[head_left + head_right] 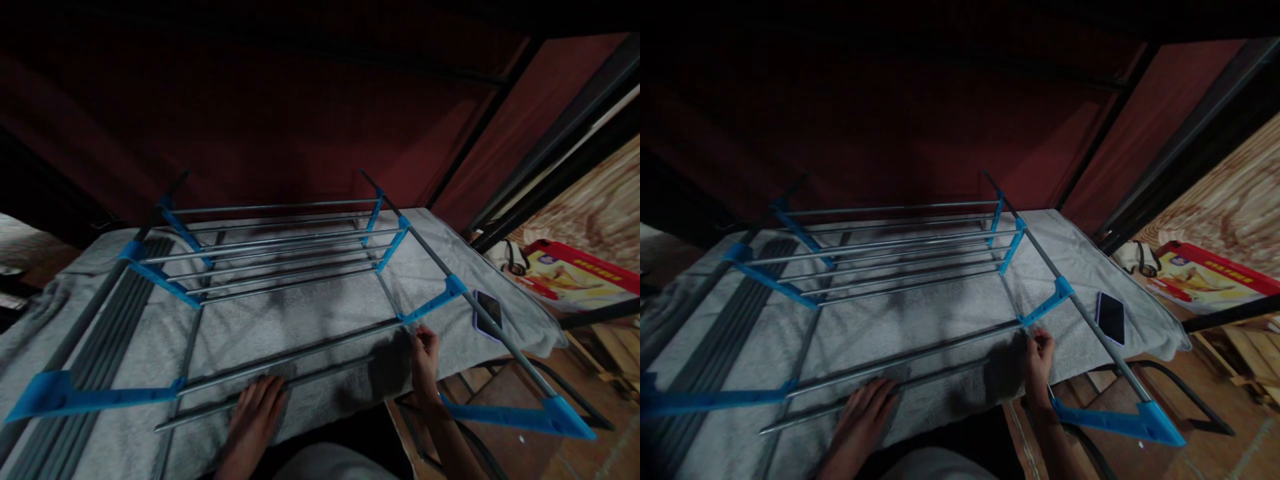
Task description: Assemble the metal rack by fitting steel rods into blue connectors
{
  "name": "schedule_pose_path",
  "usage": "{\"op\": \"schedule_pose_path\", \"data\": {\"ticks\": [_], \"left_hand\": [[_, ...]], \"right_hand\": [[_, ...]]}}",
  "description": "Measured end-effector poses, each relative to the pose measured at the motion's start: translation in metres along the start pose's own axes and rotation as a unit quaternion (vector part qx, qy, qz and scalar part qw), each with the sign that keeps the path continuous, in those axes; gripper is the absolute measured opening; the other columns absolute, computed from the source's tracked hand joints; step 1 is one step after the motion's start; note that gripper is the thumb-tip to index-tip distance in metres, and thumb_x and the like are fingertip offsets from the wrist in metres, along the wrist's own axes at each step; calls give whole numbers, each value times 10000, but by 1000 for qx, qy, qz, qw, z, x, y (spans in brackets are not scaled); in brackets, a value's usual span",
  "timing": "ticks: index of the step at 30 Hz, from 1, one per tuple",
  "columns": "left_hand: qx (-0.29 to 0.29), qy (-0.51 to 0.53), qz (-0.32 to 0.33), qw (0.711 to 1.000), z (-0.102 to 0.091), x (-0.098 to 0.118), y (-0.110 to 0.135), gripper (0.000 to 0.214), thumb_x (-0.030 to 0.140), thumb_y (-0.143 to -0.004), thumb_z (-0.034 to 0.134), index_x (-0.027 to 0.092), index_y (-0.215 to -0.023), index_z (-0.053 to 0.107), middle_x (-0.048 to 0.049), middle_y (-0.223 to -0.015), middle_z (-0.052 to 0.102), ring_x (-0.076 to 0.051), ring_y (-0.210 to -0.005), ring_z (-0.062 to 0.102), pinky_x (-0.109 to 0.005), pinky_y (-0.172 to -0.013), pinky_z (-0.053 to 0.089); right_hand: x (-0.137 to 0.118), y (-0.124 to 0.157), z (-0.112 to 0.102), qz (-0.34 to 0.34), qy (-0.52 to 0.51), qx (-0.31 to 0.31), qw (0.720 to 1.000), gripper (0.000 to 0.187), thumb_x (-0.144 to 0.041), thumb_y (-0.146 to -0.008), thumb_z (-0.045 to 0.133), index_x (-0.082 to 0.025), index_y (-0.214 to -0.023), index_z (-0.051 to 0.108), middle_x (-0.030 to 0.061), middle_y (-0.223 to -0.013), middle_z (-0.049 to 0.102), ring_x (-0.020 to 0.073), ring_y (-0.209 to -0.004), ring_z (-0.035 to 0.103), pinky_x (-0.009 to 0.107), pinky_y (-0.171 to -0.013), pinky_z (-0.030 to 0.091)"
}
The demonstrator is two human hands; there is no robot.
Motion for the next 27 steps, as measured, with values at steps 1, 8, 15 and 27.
{"op": "schedule_pose_path", "data": {"ticks": [1, 8, 15, 27], "left_hand": [[-12, 0, -7, 1000, 0, 1, 0, 282, 303, -996, 470, 273, -1174, 686, -32, -1147, 714, -196, -1059, 641, -342, -945, 482], [-65, 31, -38, 997, -7, 20, -17, 294, 296, -997, 466, 264, -1215, 660, -52, -1158, 695, -201, -1066, 629, -369, -970, 490], [-104, 64, -49, 991, -17, 31, -24, 332, 232, -989, 475, 254, -1300, 588, -61, -1226, 662, -201, -1154, 595, -412, -1040, 462], [190, 149, -381, 892, -61, -10, 7, 213, 405, -974, 501, 227, -915, 603, -28, -863, 615, -192, -849, 602, -343, -792, 513]], "right_hand": [[0, -2, 1, 2, 0, -5, 1000, 512, -536, -746, 629, -215, -1136, 541, 45, -1100, 572, 194, -985, 549, 332, -879, 451], [-2, -10, 9, 38, -34, -64, 997, 589, -527, -671, 668, -223, -1159, 537, 43, -1116, 611, 219, -1033, 579, 386, -931, 453], [-14, -18, 7, 52, -25, -69, 996, 485, -481, -650, 702, -207, -1030, 577, 8, -961, 613, 193, -914, 569, 350, -869, 444], [-29, -28, 9, 38, -32, -59, 997, 377, -427, -678, 728, -222, -976, 619, -10, -966, 627, 171, -928, 559, 353, -939, 404]]}}
Point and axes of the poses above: each hand's wrist, its own y-axis away from the middle knuckle, its own z-axis out of the palm, x = y × z, the point moved 1 cm from there along -y, towards the middle knuckle
